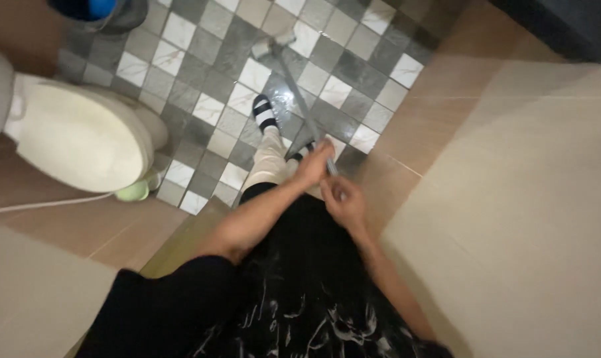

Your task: The person mops a tiled bathroom floor using a flat mop. They scoop water from a bucket with a blue scoop and pour it onto the floor, then spread the water with the mop. The person moves around the toilet and sink while cleaning.

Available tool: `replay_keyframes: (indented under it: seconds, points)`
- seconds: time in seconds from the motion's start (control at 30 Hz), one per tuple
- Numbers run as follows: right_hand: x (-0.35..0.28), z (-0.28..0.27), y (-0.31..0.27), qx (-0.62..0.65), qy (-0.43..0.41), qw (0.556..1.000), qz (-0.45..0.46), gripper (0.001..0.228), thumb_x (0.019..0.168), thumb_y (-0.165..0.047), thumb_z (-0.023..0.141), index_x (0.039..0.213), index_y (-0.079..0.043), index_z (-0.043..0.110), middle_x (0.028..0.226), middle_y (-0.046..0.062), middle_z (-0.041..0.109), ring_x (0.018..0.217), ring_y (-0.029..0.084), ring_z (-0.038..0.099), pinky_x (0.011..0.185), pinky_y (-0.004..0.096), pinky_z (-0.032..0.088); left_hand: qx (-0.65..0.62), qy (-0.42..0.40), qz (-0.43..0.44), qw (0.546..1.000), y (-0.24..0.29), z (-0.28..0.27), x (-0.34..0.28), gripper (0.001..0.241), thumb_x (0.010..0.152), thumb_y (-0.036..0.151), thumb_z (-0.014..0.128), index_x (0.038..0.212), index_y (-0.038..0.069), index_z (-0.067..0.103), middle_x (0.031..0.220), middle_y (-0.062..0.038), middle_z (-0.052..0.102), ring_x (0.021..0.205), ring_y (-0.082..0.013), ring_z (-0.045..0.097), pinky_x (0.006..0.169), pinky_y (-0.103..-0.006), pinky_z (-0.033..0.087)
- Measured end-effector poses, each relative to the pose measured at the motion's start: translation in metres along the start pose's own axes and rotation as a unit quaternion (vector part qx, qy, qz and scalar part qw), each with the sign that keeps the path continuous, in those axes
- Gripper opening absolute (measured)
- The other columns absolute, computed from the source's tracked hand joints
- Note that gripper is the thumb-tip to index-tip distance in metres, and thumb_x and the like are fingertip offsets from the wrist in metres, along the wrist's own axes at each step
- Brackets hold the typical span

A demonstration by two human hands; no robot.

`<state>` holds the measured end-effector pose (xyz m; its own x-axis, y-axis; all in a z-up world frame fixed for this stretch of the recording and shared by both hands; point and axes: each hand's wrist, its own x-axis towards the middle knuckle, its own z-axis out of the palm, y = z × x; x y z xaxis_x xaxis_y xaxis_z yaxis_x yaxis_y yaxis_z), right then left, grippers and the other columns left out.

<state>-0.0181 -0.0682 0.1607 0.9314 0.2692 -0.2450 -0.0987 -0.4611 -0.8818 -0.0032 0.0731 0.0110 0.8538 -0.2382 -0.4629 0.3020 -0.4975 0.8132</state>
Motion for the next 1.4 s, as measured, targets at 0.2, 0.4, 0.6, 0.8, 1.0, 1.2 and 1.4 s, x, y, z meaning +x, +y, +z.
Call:
replay_keyframes:
  seconds: [0.2,0.4,0.6,0.8,1.0,1.2,1.4]
  points:
    - [0.101,0.080,0.006,-0.115,-0.036,0.990,-0.078,0.016,0.087,-0.034,0.077,0.086,-0.018,0.074,0.051,0.007,0.061,0.060,0.028,0.070,0.062,0.038,0.055,0.149,0.066,0.066,0.984,-0.142,-0.063,0.073,0.108,0.076,0.078,0.071,0.150,0.005,0.042,0.167,-0.027,0.012,0.118,-0.0598,0.058,0.108,-0.0650,0.047]
    - [0.068,0.028,-0.104,-0.076,-0.136,0.987,-0.036,0.033,0.095,-0.026,0.065,0.075,0.000,0.059,0.061,0.025,0.061,0.065,0.045,0.066,0.063,0.048,0.049,0.225,0.056,0.062,0.971,-0.019,-0.108,0.003,0.042,0.091,0.022,0.063,0.129,0.004,0.059,0.143,-0.029,0.052,0.119,-0.0539,0.061,0.099,-0.0611,0.051]
    - [0.008,-0.027,-0.061,-0.167,-0.170,0.971,0.024,0.014,0.089,-0.033,0.078,0.094,-0.021,0.082,0.075,0.006,0.079,0.074,0.030,0.076,0.067,0.039,0.059,-0.091,-0.012,0.148,0.985,-0.004,-0.019,-0.025,0.045,0.086,0.033,0.071,0.118,0.004,0.059,0.117,-0.027,0.060,0.103,-0.0493,0.064,0.089,-0.0558,0.054]
    - [0.099,0.048,-0.043,-0.125,-0.190,0.974,0.008,0.016,0.089,-0.027,0.080,0.099,-0.015,0.082,0.075,0.018,0.074,0.065,0.031,0.070,0.059,0.041,0.052,-0.018,0.054,0.100,0.993,-0.095,-0.063,0.049,0.052,0.073,0.019,0.079,0.121,0.003,0.067,0.119,-0.026,0.066,0.113,-0.0458,0.065,0.098,-0.0516,0.054]
    - [0.217,0.172,-0.066,-0.097,-0.259,0.961,-0.029,0.031,0.089,-0.023,0.070,0.112,-0.002,0.072,0.073,0.025,0.069,0.069,0.042,0.068,0.066,0.049,0.050,-0.307,0.248,0.008,0.919,-0.183,-0.188,0.070,0.055,0.098,0.058,0.048,0.109,0.006,0.061,0.120,-0.030,0.061,0.105,-0.0459,0.064,0.102,-0.0477,0.044]
    - [0.207,0.145,-0.167,-0.059,-0.315,0.947,0.026,0.031,0.095,-0.021,0.063,0.109,0.005,0.072,0.083,0.028,0.072,0.078,0.031,0.068,0.077,0.050,0.053,-0.306,0.160,-0.204,0.916,-0.091,-0.267,0.013,0.077,0.097,0.073,0.036,0.146,0.017,0.056,0.153,-0.014,0.051,0.142,-0.0312,0.046,0.121,-0.0458,0.034]
    - [0.198,0.125,-0.175,-0.097,-0.263,0.955,0.096,0.007,0.090,-0.017,0.076,0.093,-0.015,0.082,0.051,-0.005,0.054,0.054,0.009,0.047,0.058,0.022,0.044,-0.185,0.111,0.113,0.970,-0.108,-0.195,0.033,0.073,0.074,0.035,0.088,0.123,0.016,0.037,0.145,-0.018,0.027,0.113,-0.0512,0.062,0.096,-0.0497,0.055]
